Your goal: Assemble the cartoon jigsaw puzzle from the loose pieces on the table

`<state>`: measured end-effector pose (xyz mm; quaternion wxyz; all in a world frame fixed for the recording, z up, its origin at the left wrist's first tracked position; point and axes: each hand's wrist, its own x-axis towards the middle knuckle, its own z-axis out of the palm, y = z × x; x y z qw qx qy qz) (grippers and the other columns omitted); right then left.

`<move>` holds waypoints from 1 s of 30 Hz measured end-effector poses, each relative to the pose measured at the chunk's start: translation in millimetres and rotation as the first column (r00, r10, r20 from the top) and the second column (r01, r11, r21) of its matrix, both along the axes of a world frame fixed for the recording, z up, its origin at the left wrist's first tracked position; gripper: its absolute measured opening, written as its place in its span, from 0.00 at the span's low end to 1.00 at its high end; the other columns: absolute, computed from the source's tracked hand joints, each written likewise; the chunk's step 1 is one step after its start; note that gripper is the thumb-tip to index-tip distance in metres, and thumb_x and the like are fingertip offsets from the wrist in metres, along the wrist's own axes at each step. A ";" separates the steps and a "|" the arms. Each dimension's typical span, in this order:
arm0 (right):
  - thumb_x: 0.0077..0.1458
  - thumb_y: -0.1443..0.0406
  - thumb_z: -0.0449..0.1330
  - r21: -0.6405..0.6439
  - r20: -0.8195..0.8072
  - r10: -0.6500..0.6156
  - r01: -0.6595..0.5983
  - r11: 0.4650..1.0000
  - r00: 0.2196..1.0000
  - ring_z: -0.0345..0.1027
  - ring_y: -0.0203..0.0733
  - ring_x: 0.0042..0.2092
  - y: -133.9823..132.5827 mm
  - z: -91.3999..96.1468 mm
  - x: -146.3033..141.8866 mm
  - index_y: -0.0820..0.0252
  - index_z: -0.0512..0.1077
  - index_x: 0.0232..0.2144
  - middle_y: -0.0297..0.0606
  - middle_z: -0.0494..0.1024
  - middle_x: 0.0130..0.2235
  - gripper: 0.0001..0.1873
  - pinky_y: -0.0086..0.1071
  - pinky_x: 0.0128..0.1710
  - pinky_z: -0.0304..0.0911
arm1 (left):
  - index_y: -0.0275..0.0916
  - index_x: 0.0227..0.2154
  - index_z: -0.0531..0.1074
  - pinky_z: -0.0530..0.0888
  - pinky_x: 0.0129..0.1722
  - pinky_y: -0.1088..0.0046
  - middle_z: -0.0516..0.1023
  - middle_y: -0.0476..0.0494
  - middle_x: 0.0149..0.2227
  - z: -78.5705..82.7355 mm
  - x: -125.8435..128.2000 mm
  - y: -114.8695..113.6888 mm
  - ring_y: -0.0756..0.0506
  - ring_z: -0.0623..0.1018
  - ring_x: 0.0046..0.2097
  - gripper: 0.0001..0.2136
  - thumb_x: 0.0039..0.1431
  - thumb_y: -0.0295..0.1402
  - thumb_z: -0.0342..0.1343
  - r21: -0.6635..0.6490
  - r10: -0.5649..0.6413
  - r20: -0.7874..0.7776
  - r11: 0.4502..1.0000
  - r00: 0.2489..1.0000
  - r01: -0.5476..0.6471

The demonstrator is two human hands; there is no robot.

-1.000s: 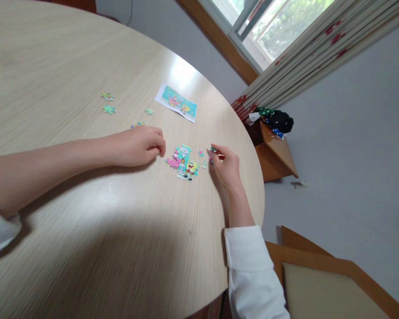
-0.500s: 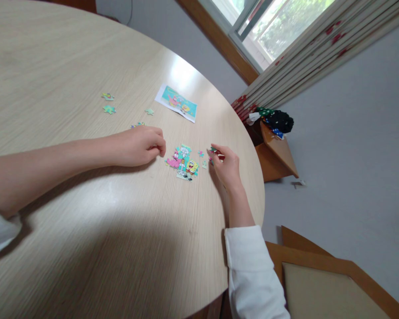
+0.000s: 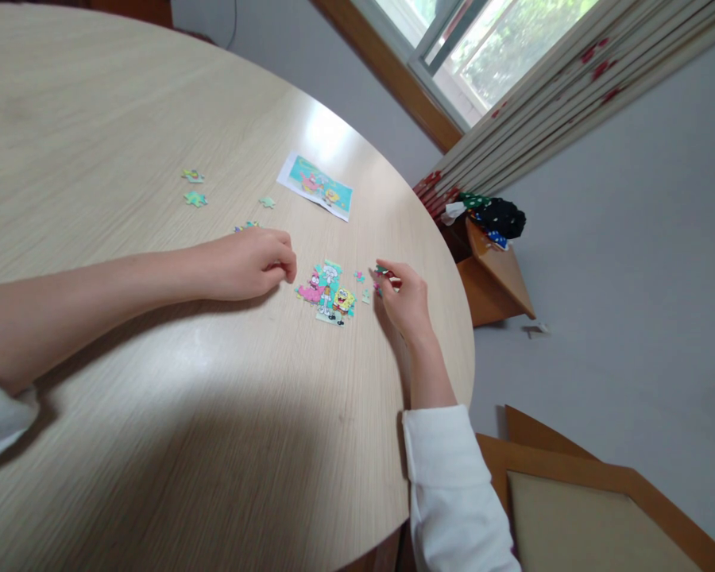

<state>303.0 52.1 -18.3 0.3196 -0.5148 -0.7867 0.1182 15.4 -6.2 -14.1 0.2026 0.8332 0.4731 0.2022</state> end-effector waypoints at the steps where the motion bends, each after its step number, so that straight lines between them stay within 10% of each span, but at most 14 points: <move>1: 0.54 0.64 0.57 0.001 0.003 0.002 -0.002 1.000 1.000 0.73 0.42 0.39 0.1 0.3 0.1 0.58 0.79 0.41 0.45 0.81 0.43 0.14 0.39 0.39 0.71 | 0.38 0.33 0.80 0.68 0.48 0.70 0.75 0.44 0.38 0.4 0.2 -0.2 0.47 0.74 0.40 0.16 0.55 0.33 0.45 -0.004 0.000 0.000 1.000 1.000 0.000; 30: 0.53 0.65 0.55 -0.065 -0.161 -0.004 -0.006 0.998 0.987 0.75 0.42 0.38 0.4 -5.8 -5.8 0.60 0.78 0.36 0.44 0.81 0.39 0.12 0.41 0.43 0.71 | 0.38 0.33 0.79 0.69 0.45 0.74 0.76 0.45 0.37 0.1 0.1 -0.1 0.48 0.74 0.39 0.15 0.56 0.32 0.45 0.036 -0.005 -0.004 0.999 1.000 0.005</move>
